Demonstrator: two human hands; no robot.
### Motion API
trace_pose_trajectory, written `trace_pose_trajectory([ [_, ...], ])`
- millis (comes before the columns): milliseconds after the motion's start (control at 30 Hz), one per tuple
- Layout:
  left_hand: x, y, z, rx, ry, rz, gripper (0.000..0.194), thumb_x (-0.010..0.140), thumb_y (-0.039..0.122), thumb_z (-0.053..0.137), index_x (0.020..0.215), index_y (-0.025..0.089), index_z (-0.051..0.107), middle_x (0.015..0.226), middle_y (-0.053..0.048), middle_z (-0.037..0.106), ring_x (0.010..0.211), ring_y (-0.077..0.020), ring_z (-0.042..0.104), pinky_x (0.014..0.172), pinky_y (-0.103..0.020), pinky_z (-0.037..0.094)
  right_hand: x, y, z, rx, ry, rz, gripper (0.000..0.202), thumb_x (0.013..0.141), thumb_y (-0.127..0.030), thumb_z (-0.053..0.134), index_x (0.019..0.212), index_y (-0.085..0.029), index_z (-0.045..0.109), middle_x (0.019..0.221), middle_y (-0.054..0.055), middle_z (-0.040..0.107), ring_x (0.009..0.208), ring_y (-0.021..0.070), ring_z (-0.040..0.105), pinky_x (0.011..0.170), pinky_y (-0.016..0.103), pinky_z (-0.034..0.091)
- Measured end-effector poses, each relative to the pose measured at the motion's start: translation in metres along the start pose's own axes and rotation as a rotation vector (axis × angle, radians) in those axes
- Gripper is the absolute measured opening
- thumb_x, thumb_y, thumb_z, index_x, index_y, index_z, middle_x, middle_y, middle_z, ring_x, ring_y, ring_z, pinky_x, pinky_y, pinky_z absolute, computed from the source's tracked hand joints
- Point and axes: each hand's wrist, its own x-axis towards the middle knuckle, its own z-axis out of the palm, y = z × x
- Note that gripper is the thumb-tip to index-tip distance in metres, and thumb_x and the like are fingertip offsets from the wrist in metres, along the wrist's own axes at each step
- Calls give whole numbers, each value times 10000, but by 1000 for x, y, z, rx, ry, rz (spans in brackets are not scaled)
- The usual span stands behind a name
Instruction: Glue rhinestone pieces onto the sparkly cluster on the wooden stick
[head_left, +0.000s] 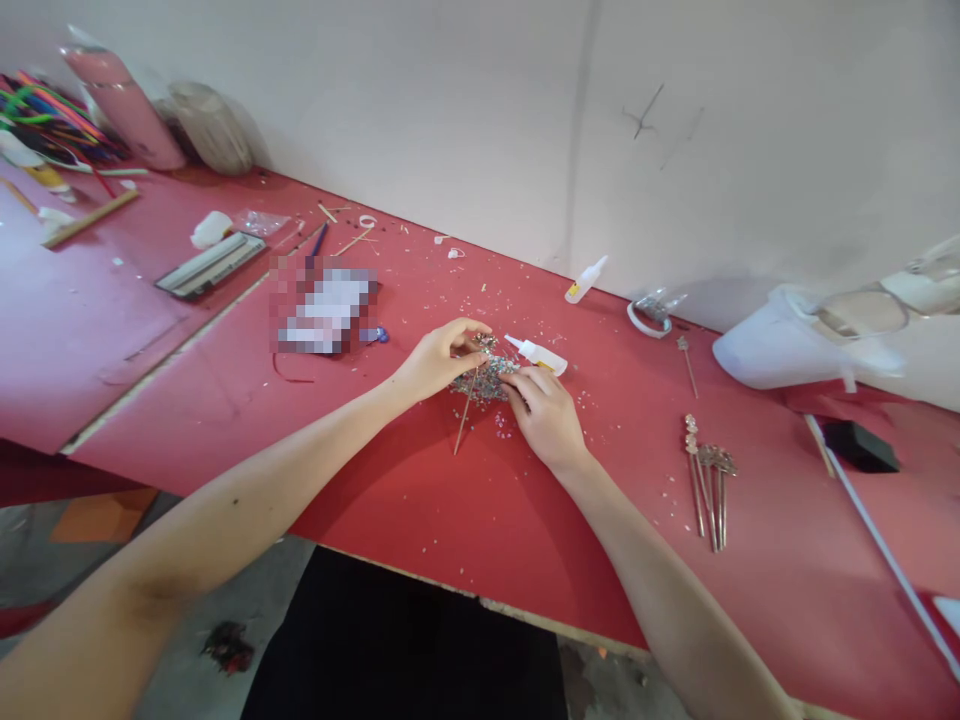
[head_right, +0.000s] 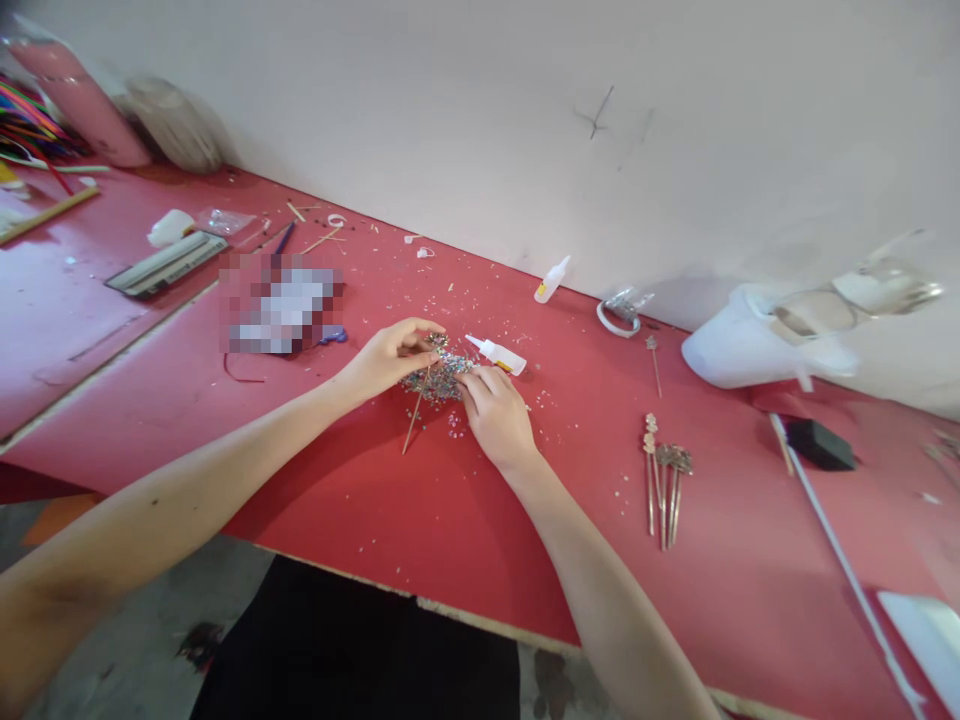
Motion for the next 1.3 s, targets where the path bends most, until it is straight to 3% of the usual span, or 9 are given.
trace_pose_trajectory([
  [667, 1, -2, 0, 5, 3, 40, 305, 799, 142, 638, 1099, 169, 591, 850, -41, 684, 809, -149, 646, 719, -263, 503, 1, -1, -2, 35, -3, 16, 225, 948, -189, 460, 1013, -206, 674, 938, 93, 662, 926, 226, 611, 833, 410, 520],
  [933, 1, 0, 0, -50, -3, -19, 317, 806, 110, 614, 1117, 162, 580, 824, -45, 671, 652, -126, 626, 654, -276, 511, -19, -3, -20, 238, -3, 146, 163, 938, -245, 511, 994, -228, 663, 955, 66, 673, 917, 199, 636, 787, 352, 537],
  [1300, -3, -5, 5, -122, -81, 10, 308, 806, 140, 616, 1106, 194, 570, 746, -17, 637, 614, -124, 623, 597, -261, 544, -41, -5, -38, 216, -69, 37, 138, 929, -226, 530, 973, -238, 660, 930, 63, 674, 874, 192, 633, 810, 358, 527],
])
